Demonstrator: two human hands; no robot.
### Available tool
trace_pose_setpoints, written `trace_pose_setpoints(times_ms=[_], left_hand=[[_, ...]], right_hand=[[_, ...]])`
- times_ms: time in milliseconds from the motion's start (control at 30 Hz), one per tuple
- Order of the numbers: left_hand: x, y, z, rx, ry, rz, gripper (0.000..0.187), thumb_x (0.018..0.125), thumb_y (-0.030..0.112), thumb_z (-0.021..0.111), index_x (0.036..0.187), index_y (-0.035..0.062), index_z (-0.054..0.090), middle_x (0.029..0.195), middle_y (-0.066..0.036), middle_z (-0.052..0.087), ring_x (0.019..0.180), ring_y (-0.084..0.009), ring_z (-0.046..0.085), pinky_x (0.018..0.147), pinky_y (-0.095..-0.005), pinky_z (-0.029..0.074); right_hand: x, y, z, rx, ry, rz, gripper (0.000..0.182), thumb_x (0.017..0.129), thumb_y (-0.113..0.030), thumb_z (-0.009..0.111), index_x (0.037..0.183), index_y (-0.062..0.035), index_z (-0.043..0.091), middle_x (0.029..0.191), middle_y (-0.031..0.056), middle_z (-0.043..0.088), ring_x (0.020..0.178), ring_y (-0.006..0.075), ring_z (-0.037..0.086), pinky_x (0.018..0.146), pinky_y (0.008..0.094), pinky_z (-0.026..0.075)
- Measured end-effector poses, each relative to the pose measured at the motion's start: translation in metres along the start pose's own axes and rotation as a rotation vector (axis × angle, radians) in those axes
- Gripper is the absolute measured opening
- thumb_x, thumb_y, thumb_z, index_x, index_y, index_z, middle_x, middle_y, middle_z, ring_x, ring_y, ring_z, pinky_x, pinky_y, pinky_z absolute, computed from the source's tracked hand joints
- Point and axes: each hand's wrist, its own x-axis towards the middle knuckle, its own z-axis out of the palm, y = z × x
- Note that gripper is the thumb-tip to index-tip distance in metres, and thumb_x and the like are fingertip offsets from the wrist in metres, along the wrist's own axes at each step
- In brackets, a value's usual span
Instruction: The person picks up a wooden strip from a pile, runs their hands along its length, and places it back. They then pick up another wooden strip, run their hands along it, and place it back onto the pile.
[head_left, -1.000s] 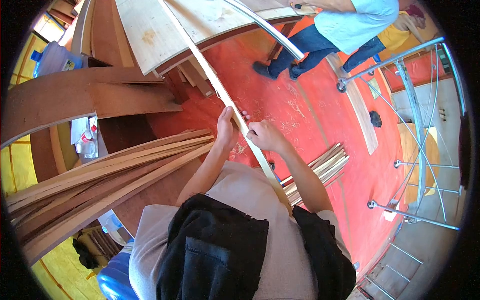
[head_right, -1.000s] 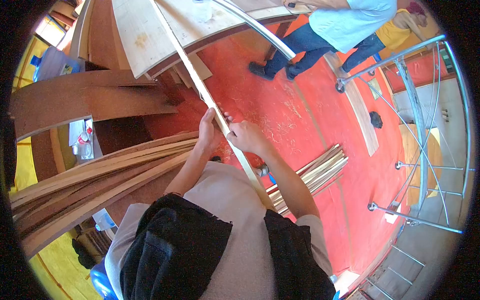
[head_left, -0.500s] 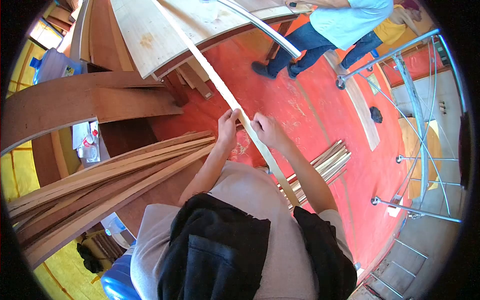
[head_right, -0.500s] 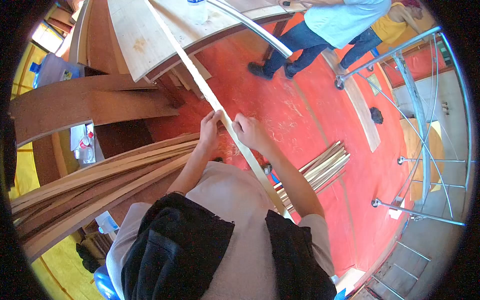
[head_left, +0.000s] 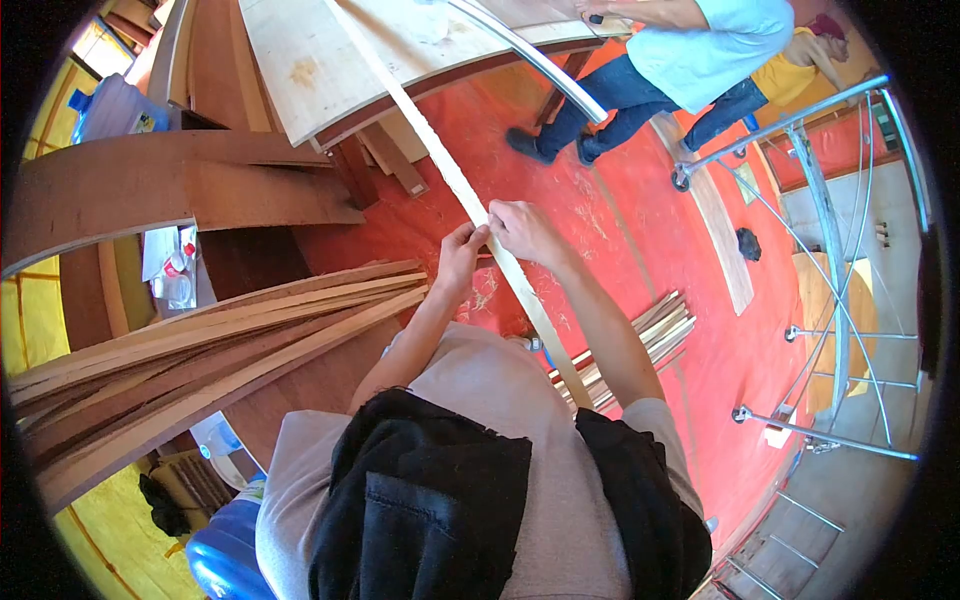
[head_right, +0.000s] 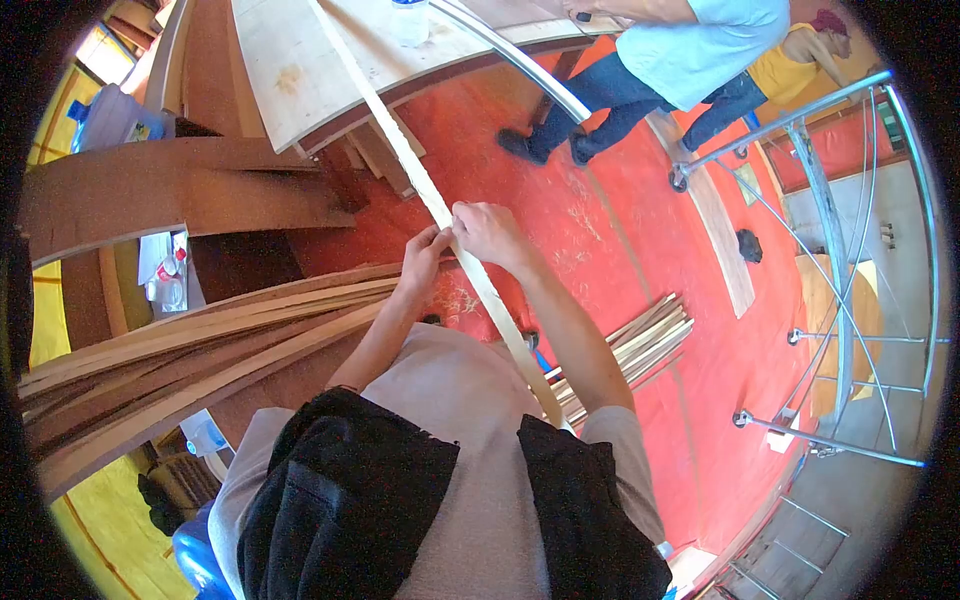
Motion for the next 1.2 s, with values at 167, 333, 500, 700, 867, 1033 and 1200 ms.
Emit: trace_pose_setpoints(times_ms=[167,333,500,700,867,1033,1200], left_hand=[[0.000,0.005,0.002,-0.024,0.002,0.003,0.022,0.099,0.021,0.054,0.103,0.0013,0.062,0.092,-0.007,0.065,0.082,-0.0165,0.065,0.073,-0.0337,0.056],[-0.006,0.002,0.004,-0.033,0.000,-0.035,0.021,0.099,0.023,0.055,0.102,0.0037,0.062,0.092,-0.006,0.066,0.082,-0.0150,0.064,0.072,-0.0322,0.055],[-0.002,-0.006,0.002,-0.012,-0.002,-0.021,0.022,0.099,0.022,0.054,0.105,0.0020,0.063,0.094,-0.006,0.065,0.081,-0.0159,0.064,0.073,-0.0327,0.055],[-0.004,-0.007,0.003,-0.002,-0.028,-0.019,0.023,0.099,0.022,0.054,0.105,0.0013,0.062,0.096,-0.008,0.066,0.083,-0.0168,0.065,0.075,-0.0342,0.057],[-0.006,-0.008,0.003,0.005,-0.035,-0.023,0.022,0.099,0.021,0.054,0.105,0.0007,0.062,0.096,-0.008,0.066,0.084,-0.0174,0.065,0.075,-0.0350,0.057],[-0.005,-0.015,-0.001,0.004,-0.030,-0.029,0.021,0.099,0.020,0.055,0.104,0.0012,0.062,0.095,-0.007,0.066,0.083,-0.0169,0.065,0.076,-0.0352,0.057],[-0.009,-0.016,-0.004,-0.014,-0.023,-0.055,0.021,0.099,0.020,0.056,0.103,0.0015,0.062,0.096,-0.007,0.066,0.084,-0.0159,0.065,0.076,-0.0352,0.057]], right_hand=[[-0.004,0.004,0.010,0.097,0.078,0.085,0.018,0.091,-0.018,0.055,0.081,-0.0032,0.055,0.075,0.0211,0.062,0.075,0.0423,0.063,0.064,0.0533,0.048],[-0.003,0.013,0.002,0.156,0.001,-0.021,0.017,0.093,-0.017,0.054,0.085,-0.0015,0.056,0.076,0.0218,0.062,0.077,0.0428,0.062,0.066,0.0507,0.049],[-0.008,0.009,-0.006,0.283,0.060,0.152,0.011,0.093,-0.008,0.052,0.089,0.0006,0.057,0.078,0.0165,0.064,0.076,0.0313,0.065,0.068,0.0419,0.051],[-0.009,0.002,-0.007,0.272,-0.038,0.262,0.011,0.086,-0.011,0.059,0.089,-0.0010,0.062,0.079,0.0145,0.067,0.076,0.0297,0.067,0.069,0.0412,0.052],[0.000,0.003,-0.005,0.113,-0.109,0.278,0.011,0.077,-0.016,0.066,0.081,-0.0053,0.065,0.076,0.0132,0.069,0.075,0.0332,0.068,0.065,0.0428,0.053],[0.011,0.013,-0.009,-0.079,-0.036,0.163,0.013,0.077,-0.018,0.067,0.076,-0.0055,0.063,0.074,0.0138,0.068,0.072,0.0348,0.067,0.062,0.0445,0.053],[0.012,0.033,-0.032,-0.055,0.136,0.247,0.019,0.083,-0.021,0.066,0.076,-0.0037,0.062,0.075,0.0168,0.067,0.070,0.0356,0.067,0.062,0.0447,0.052]])
